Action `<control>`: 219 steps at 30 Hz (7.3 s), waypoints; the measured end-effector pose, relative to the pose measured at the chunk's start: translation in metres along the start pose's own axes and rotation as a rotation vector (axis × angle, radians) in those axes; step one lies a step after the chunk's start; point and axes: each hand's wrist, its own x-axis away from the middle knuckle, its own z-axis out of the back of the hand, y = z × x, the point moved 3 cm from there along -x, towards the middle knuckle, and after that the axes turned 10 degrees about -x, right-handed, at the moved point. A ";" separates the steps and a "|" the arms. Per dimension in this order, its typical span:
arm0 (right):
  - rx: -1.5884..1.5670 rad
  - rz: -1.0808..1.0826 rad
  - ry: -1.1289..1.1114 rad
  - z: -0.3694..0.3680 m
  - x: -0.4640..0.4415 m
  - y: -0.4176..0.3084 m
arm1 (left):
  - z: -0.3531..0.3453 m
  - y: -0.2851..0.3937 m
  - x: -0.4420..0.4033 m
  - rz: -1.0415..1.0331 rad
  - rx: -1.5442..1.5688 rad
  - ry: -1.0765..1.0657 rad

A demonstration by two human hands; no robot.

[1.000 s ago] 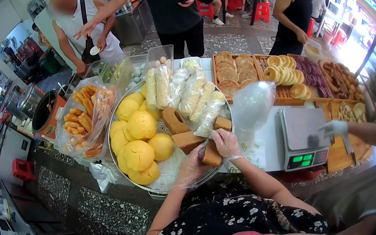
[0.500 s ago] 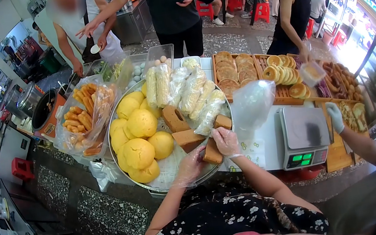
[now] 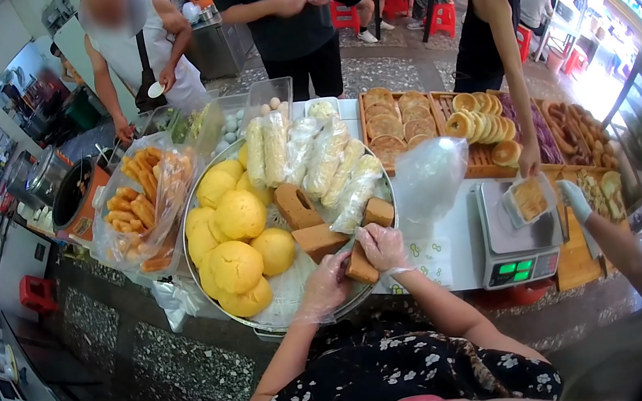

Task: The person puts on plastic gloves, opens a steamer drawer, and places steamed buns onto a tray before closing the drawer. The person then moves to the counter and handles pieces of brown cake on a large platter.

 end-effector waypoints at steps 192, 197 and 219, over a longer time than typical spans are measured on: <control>-0.638 -1.038 0.046 0.121 0.214 0.011 | -0.035 -0.055 -0.021 -0.033 -0.006 0.072; -0.765 -1.071 0.089 0.149 0.279 0.003 | -0.035 -0.076 -0.030 -0.061 -0.099 0.070; -0.874 -1.110 0.284 0.162 0.342 -0.010 | -0.040 -0.116 -0.051 -0.031 -0.092 0.184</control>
